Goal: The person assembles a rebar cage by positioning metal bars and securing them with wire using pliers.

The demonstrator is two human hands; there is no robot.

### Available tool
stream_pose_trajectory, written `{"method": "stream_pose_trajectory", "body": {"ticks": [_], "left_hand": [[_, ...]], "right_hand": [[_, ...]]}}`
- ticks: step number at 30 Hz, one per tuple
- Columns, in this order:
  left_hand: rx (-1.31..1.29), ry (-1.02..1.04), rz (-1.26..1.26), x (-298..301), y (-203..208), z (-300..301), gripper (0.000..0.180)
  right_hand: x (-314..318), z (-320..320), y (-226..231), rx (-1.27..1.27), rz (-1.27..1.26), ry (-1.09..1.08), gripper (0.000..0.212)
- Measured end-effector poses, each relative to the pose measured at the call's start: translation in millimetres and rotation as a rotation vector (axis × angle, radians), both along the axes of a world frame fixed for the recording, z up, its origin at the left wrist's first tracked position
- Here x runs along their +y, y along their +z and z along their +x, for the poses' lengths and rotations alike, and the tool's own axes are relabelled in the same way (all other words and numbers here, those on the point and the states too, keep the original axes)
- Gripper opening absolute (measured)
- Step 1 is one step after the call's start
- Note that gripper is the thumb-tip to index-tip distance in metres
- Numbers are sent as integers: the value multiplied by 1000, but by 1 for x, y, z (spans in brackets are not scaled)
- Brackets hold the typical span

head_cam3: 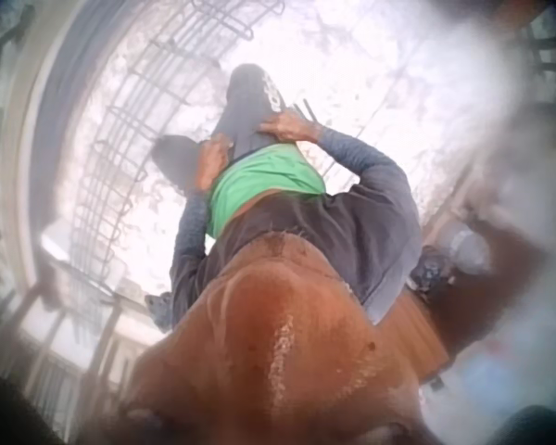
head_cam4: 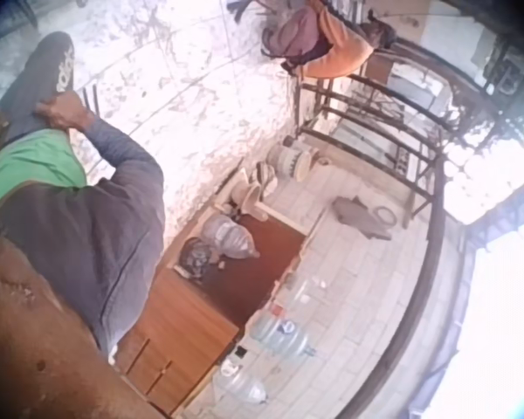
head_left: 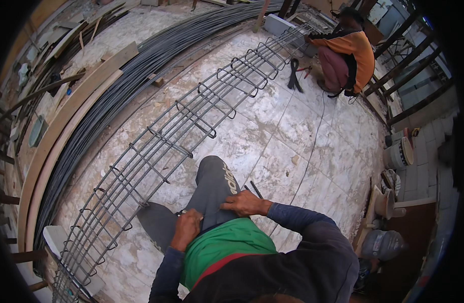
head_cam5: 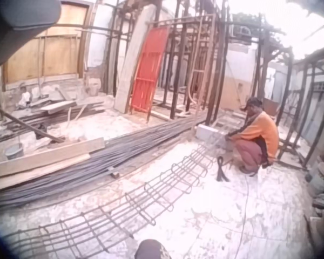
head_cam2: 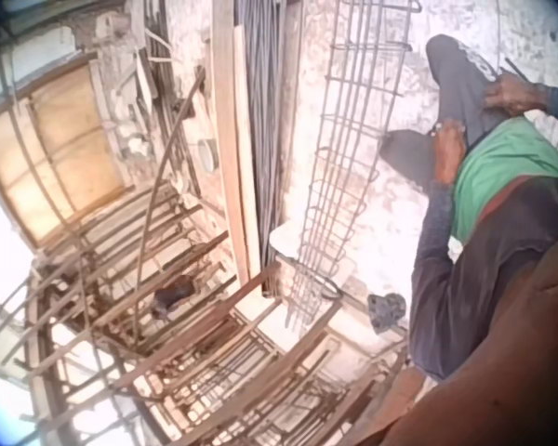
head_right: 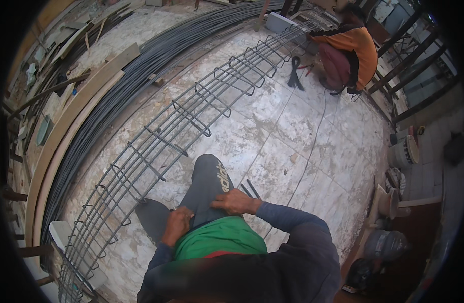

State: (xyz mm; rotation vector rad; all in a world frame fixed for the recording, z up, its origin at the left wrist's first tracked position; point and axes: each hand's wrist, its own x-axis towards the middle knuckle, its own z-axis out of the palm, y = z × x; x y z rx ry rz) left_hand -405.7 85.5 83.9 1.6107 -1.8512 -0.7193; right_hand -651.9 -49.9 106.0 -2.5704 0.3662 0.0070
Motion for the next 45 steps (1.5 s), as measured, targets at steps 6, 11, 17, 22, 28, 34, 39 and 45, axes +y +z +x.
{"method": "stream_pose_trajectory", "body": {"ticks": [6,11,17,22,28,34,39,45], "left_hand": [[-153,16,79,-10,11,-4,7],[-123,23,44,-28,-7,14,5],[-80,34,95,-65,-16,31,8],[41,337,-54,-118,-39,28,27],[-68,818,-209,-193,-67,25,43],[-228,926,-209,-249,-71,112,33],[-336,785,48,-288,-73,186,36],[-133,472,183,-306,-99,235,42]], "right_hand": [[4,19,-13,-105,45,-99,25],[15,40,-28,-163,82,-192,17],[5,63,-28,-239,99,-376,16],[-30,66,-40,-115,71,-590,11],[-64,79,-72,-203,228,-967,15],[-98,127,-94,-95,72,-879,33],[-107,157,-106,67,113,-898,42],[-111,172,-113,66,143,-925,51]]}}
